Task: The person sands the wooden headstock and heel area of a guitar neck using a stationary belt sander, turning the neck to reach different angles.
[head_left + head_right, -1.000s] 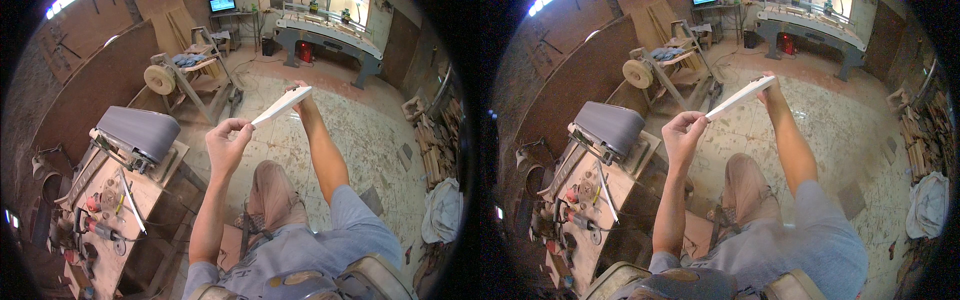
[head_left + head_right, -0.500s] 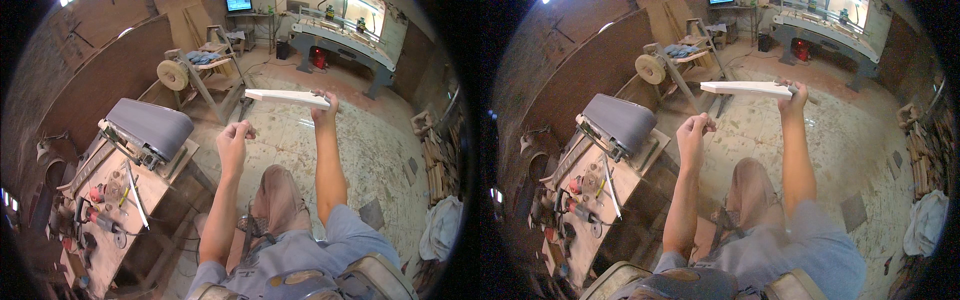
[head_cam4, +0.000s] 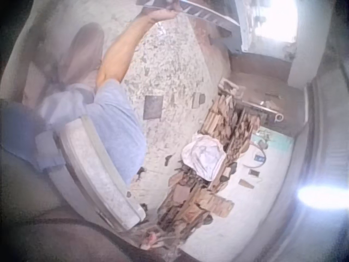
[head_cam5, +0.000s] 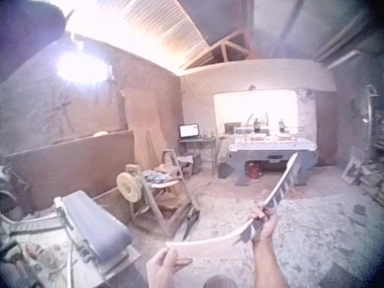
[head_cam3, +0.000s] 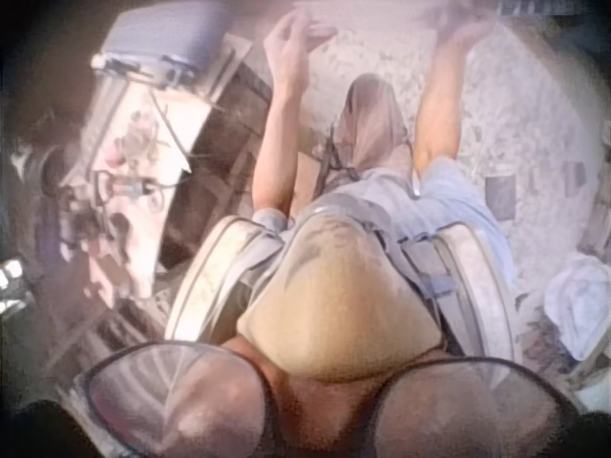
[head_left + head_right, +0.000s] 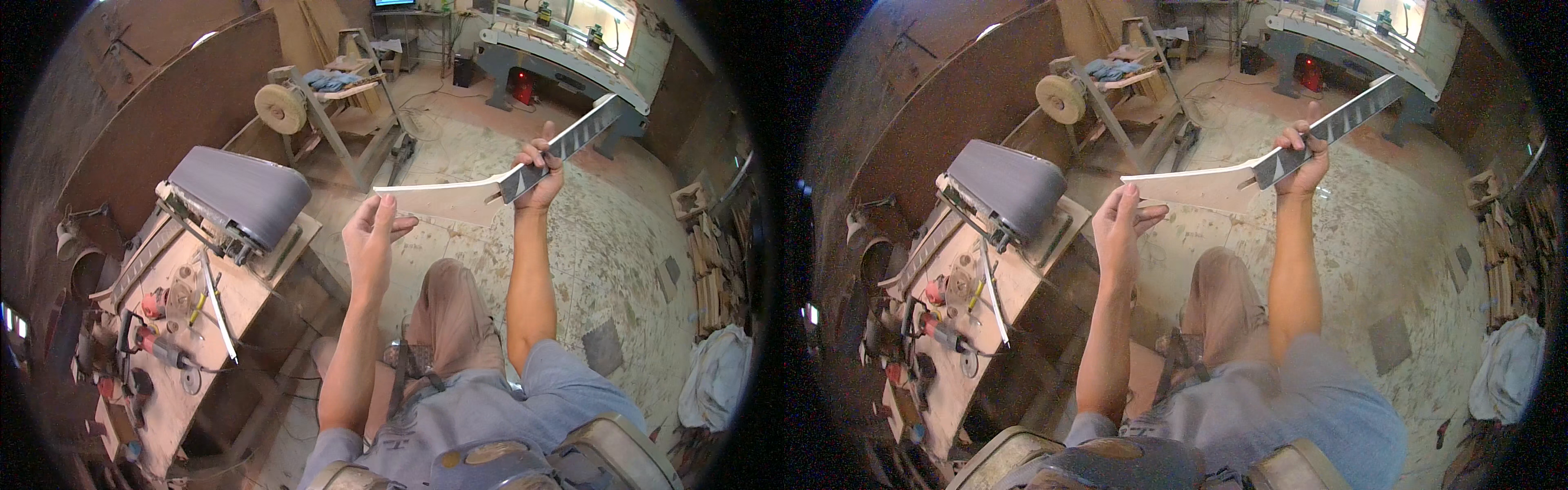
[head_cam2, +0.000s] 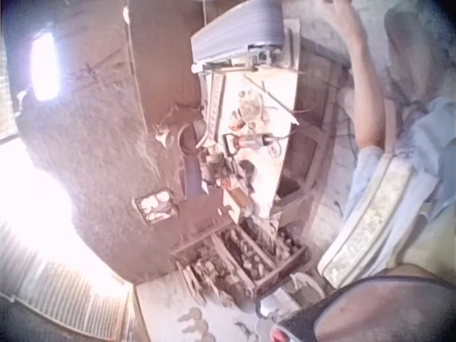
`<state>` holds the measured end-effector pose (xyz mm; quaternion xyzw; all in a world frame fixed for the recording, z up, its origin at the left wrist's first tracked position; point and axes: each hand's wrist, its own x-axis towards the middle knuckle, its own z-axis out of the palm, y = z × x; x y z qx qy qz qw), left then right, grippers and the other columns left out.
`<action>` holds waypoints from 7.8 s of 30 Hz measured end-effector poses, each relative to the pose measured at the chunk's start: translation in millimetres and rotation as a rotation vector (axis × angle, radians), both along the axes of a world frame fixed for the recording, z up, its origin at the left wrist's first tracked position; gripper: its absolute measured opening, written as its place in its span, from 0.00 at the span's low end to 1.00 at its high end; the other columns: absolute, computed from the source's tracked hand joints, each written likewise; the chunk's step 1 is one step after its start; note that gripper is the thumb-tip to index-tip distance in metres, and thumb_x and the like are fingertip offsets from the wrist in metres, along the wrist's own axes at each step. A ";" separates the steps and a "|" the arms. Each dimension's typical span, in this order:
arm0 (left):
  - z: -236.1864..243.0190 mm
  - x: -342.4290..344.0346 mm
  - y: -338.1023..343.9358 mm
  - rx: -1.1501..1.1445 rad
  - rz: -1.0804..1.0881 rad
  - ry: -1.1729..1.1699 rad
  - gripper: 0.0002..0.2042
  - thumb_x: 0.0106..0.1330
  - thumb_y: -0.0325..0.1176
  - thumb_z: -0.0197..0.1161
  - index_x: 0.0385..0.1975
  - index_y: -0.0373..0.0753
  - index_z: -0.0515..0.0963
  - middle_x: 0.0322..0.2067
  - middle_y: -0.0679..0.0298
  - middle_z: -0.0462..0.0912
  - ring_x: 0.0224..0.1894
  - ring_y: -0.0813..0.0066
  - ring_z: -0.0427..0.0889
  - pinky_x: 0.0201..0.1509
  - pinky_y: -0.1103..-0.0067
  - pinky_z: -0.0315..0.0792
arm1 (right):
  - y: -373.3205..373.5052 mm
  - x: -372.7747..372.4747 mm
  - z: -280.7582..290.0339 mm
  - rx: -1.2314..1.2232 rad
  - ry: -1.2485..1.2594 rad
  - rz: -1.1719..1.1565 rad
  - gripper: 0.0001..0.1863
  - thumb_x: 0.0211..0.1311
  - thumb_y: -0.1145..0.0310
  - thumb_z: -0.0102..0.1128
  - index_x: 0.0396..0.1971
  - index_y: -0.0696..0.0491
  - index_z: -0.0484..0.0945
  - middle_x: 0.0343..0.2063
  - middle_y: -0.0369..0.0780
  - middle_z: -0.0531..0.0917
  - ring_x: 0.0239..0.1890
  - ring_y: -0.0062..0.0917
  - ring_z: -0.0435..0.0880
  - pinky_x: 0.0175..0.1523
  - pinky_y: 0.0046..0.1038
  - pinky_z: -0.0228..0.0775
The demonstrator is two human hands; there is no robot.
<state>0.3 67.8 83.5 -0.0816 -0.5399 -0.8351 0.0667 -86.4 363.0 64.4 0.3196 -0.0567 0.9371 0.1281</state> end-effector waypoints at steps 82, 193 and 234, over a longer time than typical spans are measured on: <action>-127.2 -32.6 -139.7 0.815 0.164 -0.286 0.13 0.66 0.26 0.60 0.50 0.40 0.72 0.46 0.65 0.78 0.47 0.75 0.79 0.50 0.75 0.76 | -289.1 21.1 142.3 0.847 0.302 -0.372 0.20 0.76 0.54 0.39 0.53 0.56 0.63 0.26 0.43 0.73 0.20 0.29 0.73 0.26 0.37 0.73; -75.4 62.7 -70.7 0.453 0.190 -0.070 0.27 0.71 0.38 0.58 0.63 0.31 0.59 0.62 0.47 0.67 0.60 0.53 0.73 0.61 0.61 0.70 | -77.9 46.5 79.9 0.461 0.248 0.060 0.31 0.66 0.43 0.53 0.51 0.58 0.73 0.23 0.35 0.69 0.24 0.22 0.67 0.31 0.28 0.66; -79.7 -14.0 -111.4 0.644 0.163 0.000 0.12 0.68 0.19 0.54 0.50 0.29 0.75 0.48 0.59 0.78 0.48 0.72 0.78 0.62 0.70 0.73 | -240.4 29.3 231.7 0.870 0.306 -0.339 0.17 0.64 0.68 0.51 0.50 0.61 0.69 0.30 0.41 0.72 0.30 0.28 0.71 0.37 0.32 0.66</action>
